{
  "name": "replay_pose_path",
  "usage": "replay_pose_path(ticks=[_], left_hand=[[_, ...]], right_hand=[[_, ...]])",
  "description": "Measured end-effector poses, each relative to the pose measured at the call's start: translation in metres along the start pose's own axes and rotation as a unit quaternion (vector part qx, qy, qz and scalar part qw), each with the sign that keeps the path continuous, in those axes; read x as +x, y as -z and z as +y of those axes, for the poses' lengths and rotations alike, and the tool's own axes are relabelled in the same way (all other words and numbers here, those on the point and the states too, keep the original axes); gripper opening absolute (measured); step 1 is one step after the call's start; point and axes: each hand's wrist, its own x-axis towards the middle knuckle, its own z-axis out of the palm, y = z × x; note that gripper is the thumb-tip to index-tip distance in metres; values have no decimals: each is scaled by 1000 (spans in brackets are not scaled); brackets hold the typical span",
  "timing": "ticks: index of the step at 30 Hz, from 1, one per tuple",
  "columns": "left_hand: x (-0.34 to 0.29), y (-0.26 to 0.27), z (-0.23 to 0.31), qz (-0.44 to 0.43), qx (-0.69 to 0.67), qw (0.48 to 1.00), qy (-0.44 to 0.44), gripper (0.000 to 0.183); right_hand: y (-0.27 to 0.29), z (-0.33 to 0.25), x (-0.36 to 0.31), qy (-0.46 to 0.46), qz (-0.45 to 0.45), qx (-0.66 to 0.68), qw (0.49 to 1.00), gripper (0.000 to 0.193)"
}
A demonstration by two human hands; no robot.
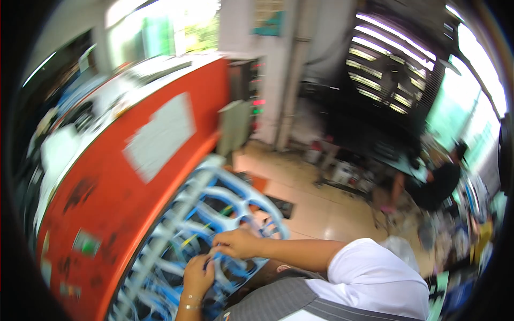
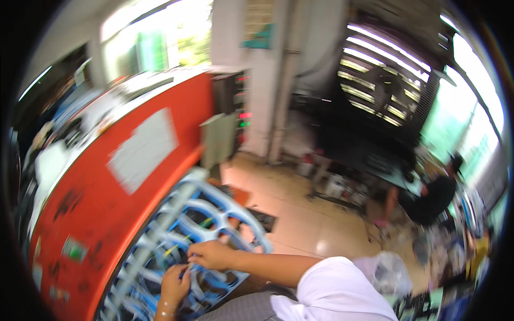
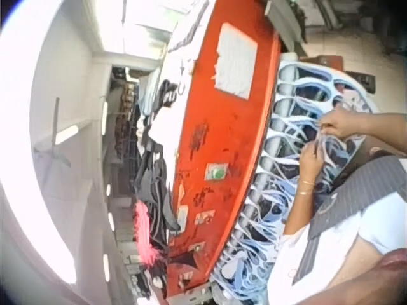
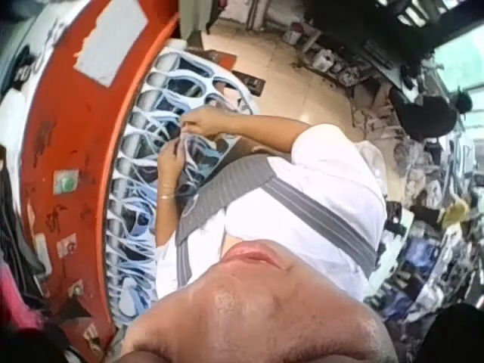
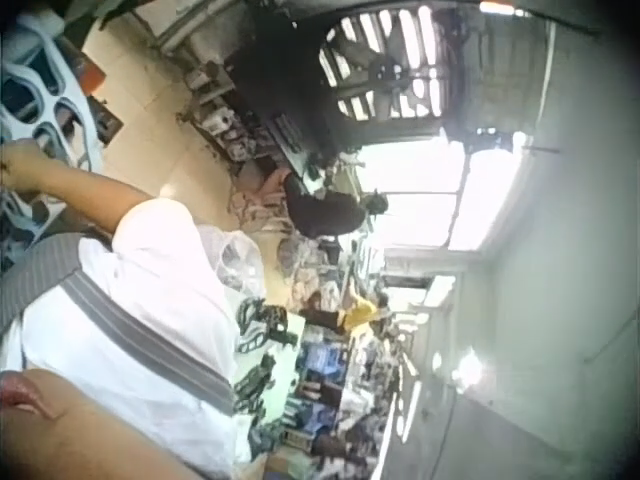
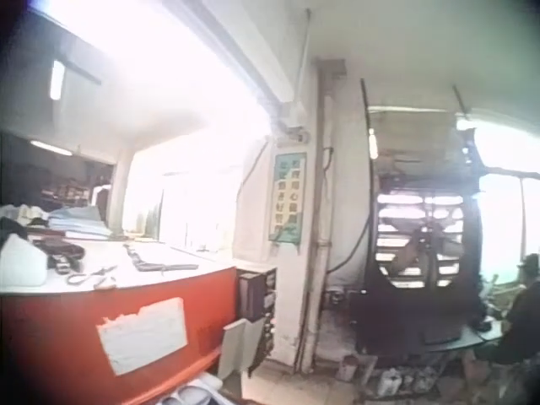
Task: Die-cut insoles from foam sheets using a press machine.
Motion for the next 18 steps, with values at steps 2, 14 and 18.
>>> replay_pose_path(ticks=[2,14,18], left_hand=[[0,-29,-38,-32,97,994,27,22],[62,-64,-5,58,361,916,162,44],[49,-69,9,67,395,899,177,46]], right_hand=[[23,17,-12,-9,23,16,1000,16],[110,102,-69,-8,-11,71,997,14],[123,112,-59,31,-41,83,995,14]])
